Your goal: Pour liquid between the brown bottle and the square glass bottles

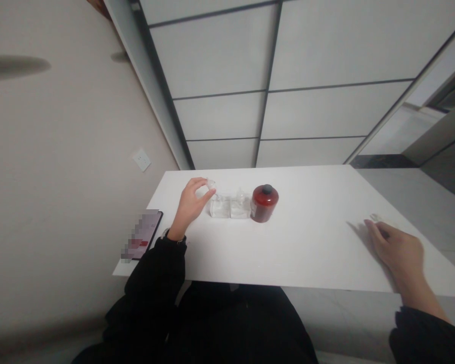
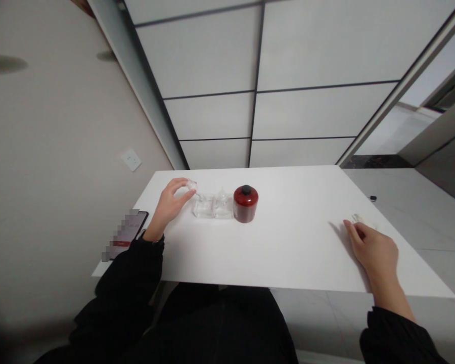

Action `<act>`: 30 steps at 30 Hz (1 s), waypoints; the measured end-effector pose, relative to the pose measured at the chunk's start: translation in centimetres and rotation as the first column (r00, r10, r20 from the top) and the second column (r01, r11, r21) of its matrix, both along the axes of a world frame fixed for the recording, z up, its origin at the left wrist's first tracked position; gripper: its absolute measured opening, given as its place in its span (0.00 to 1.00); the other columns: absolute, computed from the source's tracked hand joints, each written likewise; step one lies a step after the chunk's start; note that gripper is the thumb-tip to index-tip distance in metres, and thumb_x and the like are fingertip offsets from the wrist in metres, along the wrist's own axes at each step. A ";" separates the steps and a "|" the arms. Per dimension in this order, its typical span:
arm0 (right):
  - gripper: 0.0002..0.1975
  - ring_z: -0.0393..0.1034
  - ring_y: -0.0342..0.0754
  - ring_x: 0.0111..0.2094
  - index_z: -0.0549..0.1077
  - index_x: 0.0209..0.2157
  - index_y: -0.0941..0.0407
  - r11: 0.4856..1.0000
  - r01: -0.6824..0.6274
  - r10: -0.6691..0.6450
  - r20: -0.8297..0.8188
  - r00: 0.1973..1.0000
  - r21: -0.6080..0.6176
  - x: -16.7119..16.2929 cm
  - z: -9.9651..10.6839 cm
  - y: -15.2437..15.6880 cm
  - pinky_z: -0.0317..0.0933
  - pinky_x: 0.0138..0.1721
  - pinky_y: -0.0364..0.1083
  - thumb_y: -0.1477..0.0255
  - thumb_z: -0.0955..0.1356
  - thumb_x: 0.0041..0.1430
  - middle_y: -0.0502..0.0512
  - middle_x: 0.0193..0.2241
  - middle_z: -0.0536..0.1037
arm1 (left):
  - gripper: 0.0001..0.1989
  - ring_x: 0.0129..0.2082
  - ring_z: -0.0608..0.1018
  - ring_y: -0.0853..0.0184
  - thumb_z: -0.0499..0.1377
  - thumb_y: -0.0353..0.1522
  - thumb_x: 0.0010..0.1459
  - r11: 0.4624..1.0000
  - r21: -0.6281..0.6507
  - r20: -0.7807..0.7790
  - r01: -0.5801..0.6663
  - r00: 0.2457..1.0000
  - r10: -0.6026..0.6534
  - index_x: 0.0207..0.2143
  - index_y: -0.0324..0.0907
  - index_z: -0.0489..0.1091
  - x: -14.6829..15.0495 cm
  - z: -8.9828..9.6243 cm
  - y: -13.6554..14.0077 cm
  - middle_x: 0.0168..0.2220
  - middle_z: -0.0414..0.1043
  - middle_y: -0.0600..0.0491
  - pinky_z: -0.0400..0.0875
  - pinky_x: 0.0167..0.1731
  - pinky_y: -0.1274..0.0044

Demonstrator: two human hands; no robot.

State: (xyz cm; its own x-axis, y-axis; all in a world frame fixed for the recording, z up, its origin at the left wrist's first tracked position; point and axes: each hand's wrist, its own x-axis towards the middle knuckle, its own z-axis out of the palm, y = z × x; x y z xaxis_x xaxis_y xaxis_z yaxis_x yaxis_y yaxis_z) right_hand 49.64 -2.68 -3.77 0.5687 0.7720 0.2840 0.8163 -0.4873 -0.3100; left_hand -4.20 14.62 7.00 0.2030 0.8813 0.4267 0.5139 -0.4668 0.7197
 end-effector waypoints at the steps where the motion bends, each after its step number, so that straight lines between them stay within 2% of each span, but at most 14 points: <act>1: 0.30 0.58 0.52 0.23 0.77 0.30 0.53 1.000 -0.001 0.001 -0.001 1.000 -0.002 0.1 0.0 0.0 0.47 0.30 0.49 0.45 0.57 0.60 0.60 0.23 0.74 | 0.11 0.58 0.79 0.56 0.66 0.42 0.65 1.000 0.009 -0.004 0.007 1.000 -0.007 0.43 0.45 0.80 0.0 0.0 0.0 0.54 0.80 0.46 0.72 0.65 0.59; 7: 0.28 0.60 0.53 0.24 0.76 0.28 0.52 1.000 0.000 0.000 -0.004 1.000 -0.018 0.2 -0.3 -0.1 0.48 0.30 0.49 0.46 0.57 0.62 0.59 0.22 0.73 | 0.13 0.59 0.80 0.56 0.63 0.42 0.68 0.999 0.046 0.000 0.027 1.000 -0.027 0.46 0.45 0.80 0.0 0.1 0.1 0.54 0.80 0.45 0.71 0.66 0.59; 14: 0.24 0.60 0.53 0.24 0.76 0.27 0.52 0.998 0.021 -0.023 -0.027 0.999 -0.055 0.2 -0.1 0.0 0.49 0.30 0.49 0.51 0.59 0.60 0.60 0.23 0.73 | 0.13 0.59 0.79 0.56 0.64 0.43 0.68 0.998 0.055 0.035 -0.025 0.999 0.023 0.47 0.46 0.80 0.0 0.1 -0.1 0.55 0.80 0.46 0.71 0.66 0.59; 18: 0.23 0.60 0.53 0.24 0.77 0.28 0.53 0.998 0.032 -0.035 -0.034 0.999 -0.061 0.1 0.1 0.0 0.49 0.31 0.49 0.52 0.60 0.60 0.60 0.23 0.74 | 0.13 0.60 0.78 0.55 0.64 0.43 0.68 0.999 0.027 0.046 -0.041 0.998 0.040 0.47 0.47 0.80 0.1 0.3 -0.3 0.56 0.79 0.46 0.73 0.64 0.59; 24: 0.22 0.59 0.52 0.25 0.75 0.25 0.52 0.997 0.043 -0.046 -0.036 0.998 -0.069 0.0 0.2 0.0 0.48 0.31 0.49 0.53 0.61 0.61 0.58 0.22 0.71 | 0.13 0.59 0.79 0.55 0.64 0.43 0.67 0.998 -0.040 0.074 -0.049 0.996 0.052 0.48 0.47 0.81 0.3 0.8 -0.7 0.57 0.78 0.46 0.77 0.58 0.62; 30: 0.21 0.60 0.52 0.25 0.77 0.27 0.53 0.997 0.034 -0.036 -0.029 0.999 -0.071 0.1 0.3 -0.1 0.49 0.32 0.48 0.55 0.61 0.63 0.58 0.23 0.73 | 0.15 0.58 0.79 0.55 0.68 0.46 0.63 0.994 -0.102 0.165 -0.047 0.984 0.063 0.46 0.48 0.82 0.1 0.6 -0.5 0.58 0.78 0.46 0.76 0.59 0.61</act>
State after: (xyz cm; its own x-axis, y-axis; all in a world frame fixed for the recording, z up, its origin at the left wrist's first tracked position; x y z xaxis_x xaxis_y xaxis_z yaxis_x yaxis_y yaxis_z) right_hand 49.73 -2.74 -3.48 0.6031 0.7690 0.2117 0.7892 -0.5370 -0.2980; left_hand -4.13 14.10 7.62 0.0856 0.9281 0.3624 0.4048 -0.3647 0.8385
